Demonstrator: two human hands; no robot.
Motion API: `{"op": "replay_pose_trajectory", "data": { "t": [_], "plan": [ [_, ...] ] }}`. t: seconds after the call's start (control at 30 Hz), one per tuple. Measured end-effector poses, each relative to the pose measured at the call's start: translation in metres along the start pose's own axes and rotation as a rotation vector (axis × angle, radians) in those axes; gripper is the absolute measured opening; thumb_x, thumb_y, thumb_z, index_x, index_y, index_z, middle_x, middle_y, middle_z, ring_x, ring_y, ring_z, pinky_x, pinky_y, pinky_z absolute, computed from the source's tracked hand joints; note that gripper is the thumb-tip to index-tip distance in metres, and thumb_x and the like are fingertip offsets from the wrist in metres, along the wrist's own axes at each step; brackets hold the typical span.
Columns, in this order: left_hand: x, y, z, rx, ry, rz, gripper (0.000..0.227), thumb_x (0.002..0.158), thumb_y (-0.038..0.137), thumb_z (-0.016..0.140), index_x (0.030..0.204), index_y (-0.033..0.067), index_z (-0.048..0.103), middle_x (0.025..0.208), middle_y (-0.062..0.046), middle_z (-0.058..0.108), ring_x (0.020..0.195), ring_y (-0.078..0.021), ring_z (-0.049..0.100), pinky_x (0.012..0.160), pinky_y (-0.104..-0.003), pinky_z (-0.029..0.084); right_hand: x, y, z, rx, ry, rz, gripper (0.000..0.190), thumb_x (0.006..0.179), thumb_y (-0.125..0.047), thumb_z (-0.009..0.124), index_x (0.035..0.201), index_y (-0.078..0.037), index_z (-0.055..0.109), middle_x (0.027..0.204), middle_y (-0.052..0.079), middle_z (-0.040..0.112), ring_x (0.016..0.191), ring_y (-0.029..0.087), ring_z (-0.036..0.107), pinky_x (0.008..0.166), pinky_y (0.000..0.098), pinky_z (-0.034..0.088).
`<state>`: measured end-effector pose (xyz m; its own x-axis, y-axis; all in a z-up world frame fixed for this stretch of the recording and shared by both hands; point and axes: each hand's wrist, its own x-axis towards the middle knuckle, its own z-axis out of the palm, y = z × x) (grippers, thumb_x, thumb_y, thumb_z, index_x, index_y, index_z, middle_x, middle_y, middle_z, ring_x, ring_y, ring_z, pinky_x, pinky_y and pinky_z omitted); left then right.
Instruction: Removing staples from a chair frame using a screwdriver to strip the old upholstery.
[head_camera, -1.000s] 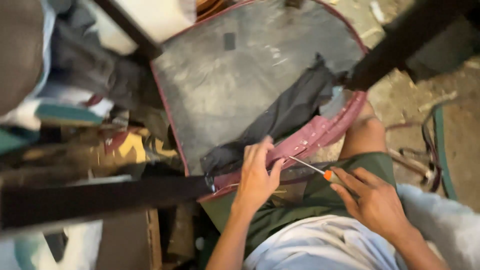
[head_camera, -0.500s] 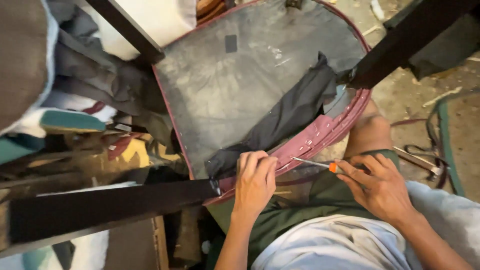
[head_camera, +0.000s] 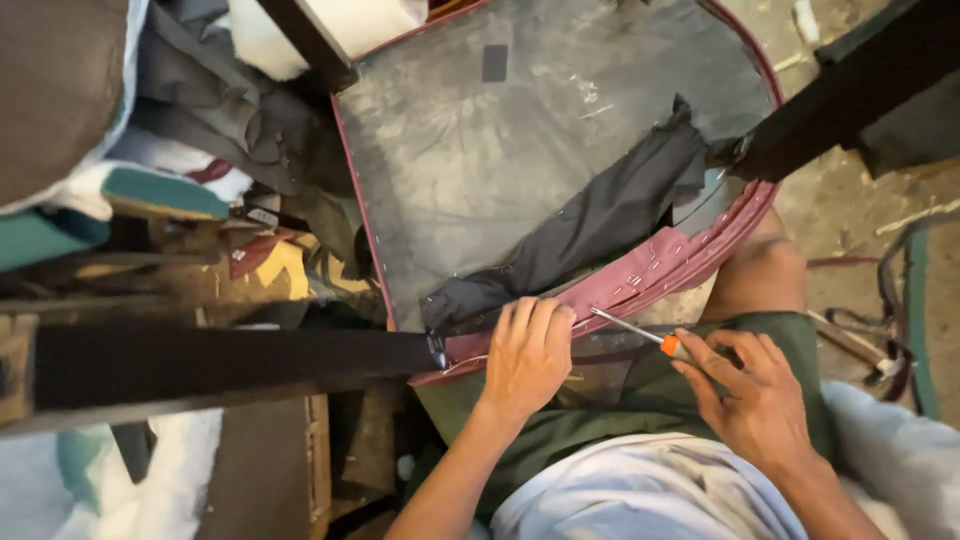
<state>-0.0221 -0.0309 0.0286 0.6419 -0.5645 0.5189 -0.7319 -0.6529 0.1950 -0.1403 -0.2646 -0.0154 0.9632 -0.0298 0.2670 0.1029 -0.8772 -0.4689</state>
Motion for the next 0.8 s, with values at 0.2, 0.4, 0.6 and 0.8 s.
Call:
{"op": "replay_pose_trajectory", "data": {
  "t": [0.2,0.4,0.6,0.8],
  "plan": [
    [-0.009,-0.013,-0.007,-0.293,0.056,-0.098,0.015,0.101,0.010,0.052,0.091,0.0023,0.061,0.092,-0.011,0.061,0.077,-0.0302,0.059,0.075,-0.041,0.049,-0.003,-0.017,0.002,0.023,0.018,0.093,0.033,0.091,-0.027,0.069,0.123,-0.019,0.072,0.098,0.005,0.060,0.080,0.023,0.055,0.076,0.0348,0.049],
    [-0.008,-0.001,-0.019,-0.250,0.004,-0.063,0.008,0.098,0.007,0.060,0.100,-0.0013,0.062,0.095,-0.014,0.062,0.083,-0.0311,0.060,0.076,-0.043,0.049,0.003,-0.033,0.002,0.403,-0.199,0.346,0.021,0.097,-0.032,0.054,0.098,-0.012,0.063,0.073,0.002,0.054,0.062,0.016,0.051,0.061,0.0304,0.043],
    [-0.018,-0.005,-0.012,-0.201,-0.126,-0.259,0.036,0.092,0.018,0.068,0.120,-0.0020,0.058,0.112,-0.018,0.061,0.099,-0.0357,0.058,0.090,-0.046,0.048,-0.036,0.019,0.085,1.734,-0.513,1.206,0.055,0.101,-0.040,0.045,0.114,0.010,0.066,0.056,0.012,0.036,0.041,0.015,0.028,0.037,0.0253,0.021],
    [-0.026,-0.008,-0.017,-0.327,-0.310,-0.514,0.044,0.093,0.027,0.065,0.126,-0.0002,0.057,0.117,-0.020,0.064,0.107,-0.0391,0.059,0.092,-0.046,0.048,-0.057,0.028,0.083,1.804,-0.708,1.090,0.060,0.098,-0.045,0.048,0.101,0.010,0.069,0.046,0.008,0.042,0.030,0.012,0.032,0.030,0.0260,0.020]
  ]
}}
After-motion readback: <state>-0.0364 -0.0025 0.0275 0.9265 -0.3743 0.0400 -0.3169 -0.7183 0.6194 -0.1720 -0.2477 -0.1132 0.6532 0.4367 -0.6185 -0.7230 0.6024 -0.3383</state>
